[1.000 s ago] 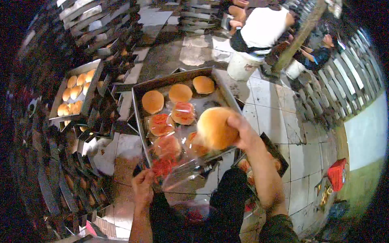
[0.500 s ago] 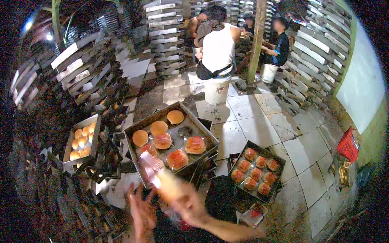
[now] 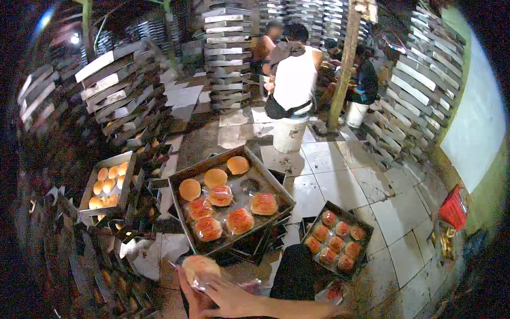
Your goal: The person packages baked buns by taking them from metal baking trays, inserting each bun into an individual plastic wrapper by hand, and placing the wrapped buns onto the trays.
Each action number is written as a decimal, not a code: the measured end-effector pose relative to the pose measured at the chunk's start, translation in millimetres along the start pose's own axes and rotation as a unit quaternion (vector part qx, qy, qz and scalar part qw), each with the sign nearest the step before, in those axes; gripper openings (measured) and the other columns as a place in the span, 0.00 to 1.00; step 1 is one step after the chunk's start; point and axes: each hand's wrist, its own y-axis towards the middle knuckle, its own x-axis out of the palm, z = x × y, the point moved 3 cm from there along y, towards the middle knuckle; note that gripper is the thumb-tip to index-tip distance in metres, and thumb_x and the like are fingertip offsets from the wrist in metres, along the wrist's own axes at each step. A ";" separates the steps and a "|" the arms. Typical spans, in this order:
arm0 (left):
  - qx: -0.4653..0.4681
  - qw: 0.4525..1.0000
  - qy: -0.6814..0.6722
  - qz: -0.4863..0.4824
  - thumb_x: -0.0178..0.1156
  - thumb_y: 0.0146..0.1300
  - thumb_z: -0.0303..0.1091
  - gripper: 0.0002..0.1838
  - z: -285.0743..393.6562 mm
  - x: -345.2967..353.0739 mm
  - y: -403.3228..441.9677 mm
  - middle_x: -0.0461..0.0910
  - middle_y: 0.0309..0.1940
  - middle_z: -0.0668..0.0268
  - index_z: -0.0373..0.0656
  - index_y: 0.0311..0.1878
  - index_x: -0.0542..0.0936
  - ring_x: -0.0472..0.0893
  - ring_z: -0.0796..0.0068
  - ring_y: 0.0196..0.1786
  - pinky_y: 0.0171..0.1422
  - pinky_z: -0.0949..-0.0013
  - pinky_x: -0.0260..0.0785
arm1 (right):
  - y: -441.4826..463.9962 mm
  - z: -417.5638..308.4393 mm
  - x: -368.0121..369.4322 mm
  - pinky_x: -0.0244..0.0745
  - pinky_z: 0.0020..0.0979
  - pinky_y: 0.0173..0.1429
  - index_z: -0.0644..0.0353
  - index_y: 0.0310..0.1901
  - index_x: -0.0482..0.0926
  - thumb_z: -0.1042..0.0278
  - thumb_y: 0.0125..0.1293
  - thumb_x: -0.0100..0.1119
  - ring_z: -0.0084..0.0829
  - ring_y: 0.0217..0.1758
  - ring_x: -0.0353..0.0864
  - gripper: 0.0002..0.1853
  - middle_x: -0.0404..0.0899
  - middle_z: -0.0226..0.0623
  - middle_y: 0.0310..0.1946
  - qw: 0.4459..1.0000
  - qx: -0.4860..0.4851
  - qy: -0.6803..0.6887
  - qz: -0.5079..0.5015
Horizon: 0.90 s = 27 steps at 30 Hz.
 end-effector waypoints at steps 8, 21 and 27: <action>-0.037 0.973 -0.155 0.166 0.45 0.57 0.62 0.31 36.5 -19.6 28.7 0.72 0.41 0.60 0.44 0.51 0.66 0.73 0.58 0.47 0.50 0.45 0.67 | 46.7 -10.8 17.3 0.71 0.36 0.50 0.64 0.47 0.73 0.64 0.57 0.45 0.45 0.46 0.75 0.18 0.71 0.55 0.46 0.959 -0.034 -0.109 -0.260; 0.139 0.989 -0.007 0.046 0.48 0.57 0.60 0.27 53.2 19.0 -14.3 0.71 0.48 0.70 0.56 0.56 0.67 0.72 0.66 0.48 0.49 0.48 0.68 | 6.6 25.3 -10.6 0.69 0.22 0.49 0.65 0.44 0.71 0.71 0.58 0.58 0.21 0.43 0.73 0.13 0.74 0.33 0.39 0.831 0.219 0.506 -0.075; 0.144 0.986 -0.014 0.085 0.48 0.58 0.57 0.27 41.0 12.0 -8.0 0.71 0.46 0.66 0.47 0.51 0.67 0.73 0.65 0.48 0.47 0.52 0.70 | -6.0 8.7 -38.4 0.71 0.30 0.44 0.65 0.37 0.70 0.68 0.58 0.55 0.38 0.37 0.76 0.10 0.74 0.42 0.31 0.991 -0.055 0.113 0.034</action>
